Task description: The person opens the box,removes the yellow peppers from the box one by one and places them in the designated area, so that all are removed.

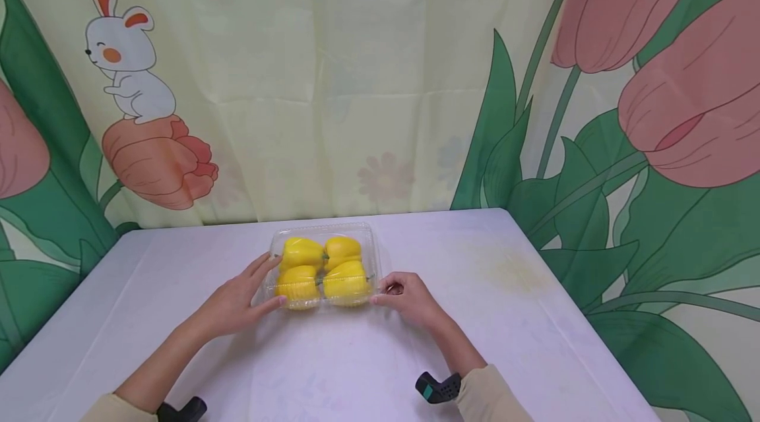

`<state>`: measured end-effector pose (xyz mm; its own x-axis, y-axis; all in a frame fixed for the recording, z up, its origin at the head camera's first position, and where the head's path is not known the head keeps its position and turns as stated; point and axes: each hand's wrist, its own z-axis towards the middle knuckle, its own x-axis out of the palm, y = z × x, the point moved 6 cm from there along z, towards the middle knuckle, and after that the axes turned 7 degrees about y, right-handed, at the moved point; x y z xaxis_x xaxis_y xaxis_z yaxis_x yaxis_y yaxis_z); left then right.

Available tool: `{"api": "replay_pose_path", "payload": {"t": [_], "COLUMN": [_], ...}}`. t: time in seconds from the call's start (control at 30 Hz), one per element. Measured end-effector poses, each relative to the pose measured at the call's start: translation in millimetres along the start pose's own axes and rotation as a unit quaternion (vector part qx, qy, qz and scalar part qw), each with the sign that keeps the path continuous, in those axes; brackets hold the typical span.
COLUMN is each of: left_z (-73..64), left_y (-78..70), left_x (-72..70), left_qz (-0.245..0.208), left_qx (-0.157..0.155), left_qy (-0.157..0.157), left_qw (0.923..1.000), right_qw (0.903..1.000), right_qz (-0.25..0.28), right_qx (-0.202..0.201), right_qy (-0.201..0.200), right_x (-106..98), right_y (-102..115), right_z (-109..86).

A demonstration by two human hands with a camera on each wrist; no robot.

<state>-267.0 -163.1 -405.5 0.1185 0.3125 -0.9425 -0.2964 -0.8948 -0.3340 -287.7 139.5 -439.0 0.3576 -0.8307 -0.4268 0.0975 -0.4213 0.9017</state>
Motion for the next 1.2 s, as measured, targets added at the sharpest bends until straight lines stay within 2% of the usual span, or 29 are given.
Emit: {"api": "replay_pose_path", "payload": {"t": [0.4, 0.57, 0.77, 0.97, 1.2], "left_z": [0.7, -0.9, -5.6, -6.1, -7.7], "left_y": [3.7, 4.5, 5.1, 12.3, 15.2], "left_x": [0.1, 0.0, 0.6, 6.7, 9.2], "left_qz": [-0.011, -0.013, -0.021, -0.064, -0.136], "left_qx": [-0.014, -0.005, 0.014, 0.001, -0.024], "left_qy": [0.021, 0.021, 0.005, 0.003, 0.02], "left_qw": [0.9996, 0.9997, 0.9997, 0.9979, 0.9902], "right_qw": [0.9995, 0.9994, 0.9992, 0.9987, 0.9984], "right_qz": [-0.021, -0.016, -0.011, -0.015, -0.02], "right_qx": [0.023, 0.032, 0.033, 0.032, 0.024], "right_qy": [0.01, -0.002, -0.017, -0.035, -0.048], "right_x": [-4, -12, -21, -23, -23], "right_y": [-5, -8, -6, -2, 3], "right_z": [0.7, -0.4, -0.5, 2.3, 6.3]}}
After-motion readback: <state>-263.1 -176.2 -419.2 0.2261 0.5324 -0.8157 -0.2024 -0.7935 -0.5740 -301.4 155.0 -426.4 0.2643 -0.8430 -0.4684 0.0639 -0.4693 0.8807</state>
